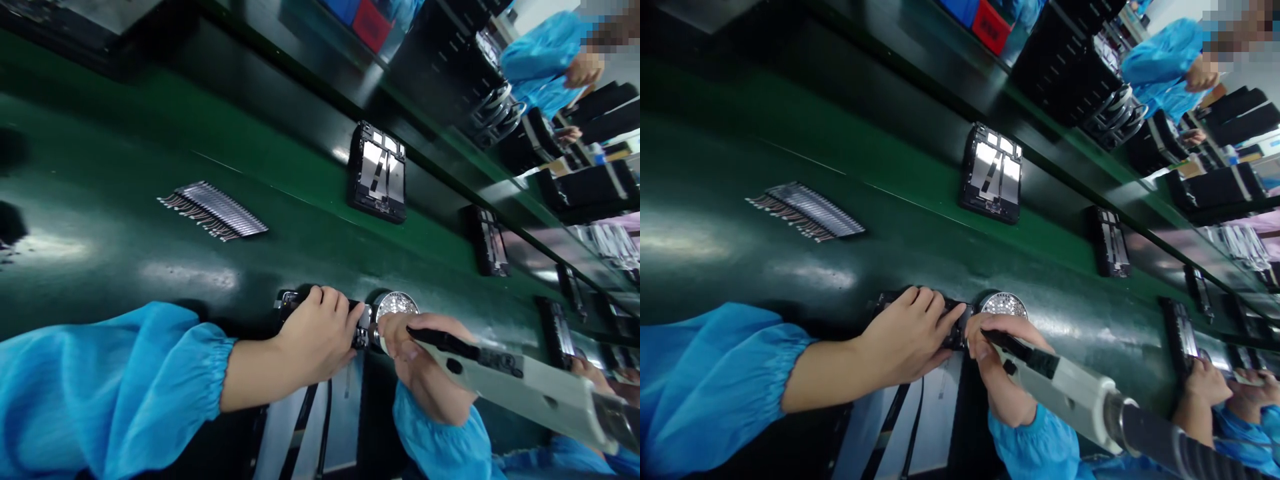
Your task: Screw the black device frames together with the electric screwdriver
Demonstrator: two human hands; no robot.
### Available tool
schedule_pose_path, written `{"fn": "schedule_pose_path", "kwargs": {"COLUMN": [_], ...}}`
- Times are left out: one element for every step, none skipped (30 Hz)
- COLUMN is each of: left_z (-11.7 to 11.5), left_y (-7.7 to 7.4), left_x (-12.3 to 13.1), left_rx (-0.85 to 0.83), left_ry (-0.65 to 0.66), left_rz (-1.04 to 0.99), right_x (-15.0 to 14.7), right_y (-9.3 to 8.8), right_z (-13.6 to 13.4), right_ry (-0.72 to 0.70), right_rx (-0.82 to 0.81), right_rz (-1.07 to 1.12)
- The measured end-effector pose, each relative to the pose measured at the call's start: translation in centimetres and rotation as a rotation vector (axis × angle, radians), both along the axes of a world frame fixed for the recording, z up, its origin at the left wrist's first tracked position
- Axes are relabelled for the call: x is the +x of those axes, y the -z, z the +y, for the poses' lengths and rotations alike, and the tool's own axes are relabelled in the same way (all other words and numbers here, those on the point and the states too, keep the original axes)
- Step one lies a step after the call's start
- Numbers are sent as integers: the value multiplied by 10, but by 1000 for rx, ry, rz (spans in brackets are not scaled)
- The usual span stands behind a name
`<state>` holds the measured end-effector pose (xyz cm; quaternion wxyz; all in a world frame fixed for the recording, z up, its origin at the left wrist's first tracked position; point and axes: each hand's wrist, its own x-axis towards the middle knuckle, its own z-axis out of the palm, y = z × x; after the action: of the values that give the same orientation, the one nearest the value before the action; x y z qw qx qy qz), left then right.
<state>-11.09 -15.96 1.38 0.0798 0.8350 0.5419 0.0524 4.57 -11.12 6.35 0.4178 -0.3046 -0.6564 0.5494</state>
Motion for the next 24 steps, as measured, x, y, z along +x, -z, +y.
{"fn": "schedule_pose_path", "kwargs": {"left_z": [0, 0, 0, 0, 1, 2, 2, 3, 3, 2, 0, -4, -11, -19, -30, -44, -60, -77, -96, -114, -132, -148, -162, -174], "left_y": [0, 0, -1, -1, -2, -2, -2, -2, -1, -1, -1, -1, -2, -3, -4, -5, -6, -5, -4, -2, 2, 7, 12, 17], "left_x": [0, 0, 0, 0, 0, 0, -1, -1, -2, -3, -4, -6, -9, -11, -13, -14, -15, -14, -12, -9, -5, 1, 6, 11], "left_rx": [-9, -21, -33, -46, -57, -68, -75, -78, -73, -59, -32, 7, 52, 98, 141, 172, 193, 207, 219, 235, 250, 269, 285, 300], "left_ry": [3, 6, 7, 9, 13, 16, 19, 21, 19, 7, -14, -41, -71, -100, -124, -140, -147, -148, -144, -136, -128, -120, -111, -106], "left_rz": [4, 9, 13, 17, 18, 18, 14, 9, 2, -5, -12, -22, -33, -43, -53, -63, -75, -85, -95, -103, -104, -101, -91, -72], "right_x": [0, 0, 0, 0, 1, 1, 1, 1, 1, 0, -1, -2, -2, -3, -3, -3, -4, -4, -5, -5, -6, -6, -5, -3], "right_y": [1, 1, 2, 3, 4, 5, 5, 6, 6, 6, 6, 6, 7, 7, 8, 10, 11, 13, 15, 17, 19, 19, 18, 16], "right_z": [0, -1, -1, -2, -3, -3, -3, -3, -3, -2, -2, -1, 0, 1, 2, 2, 3, 3, 4, 4, 4, 5, 6, 7], "right_ry": [-1, -6, -10, -18, -24, -28, -25, -17, -6, 4, 12, 14, 20, 28, 36, 39, 39, 40, 40, 41, 47, 57, 66, 78], "right_rx": [2, 3, 2, 1, 2, 3, 3, 1, 0, -1, 4, 13, 26, 38, 47, 51, 52, 52, 52, 45, 33, 20, 7, -2], "right_rz": [3, 1, -3, -6, -6, -1, 5, 11, 14, 14, 16, 21, 30, 43, 57, 71, 84, 99, 116, 130, 147, 163, 180, 194]}}
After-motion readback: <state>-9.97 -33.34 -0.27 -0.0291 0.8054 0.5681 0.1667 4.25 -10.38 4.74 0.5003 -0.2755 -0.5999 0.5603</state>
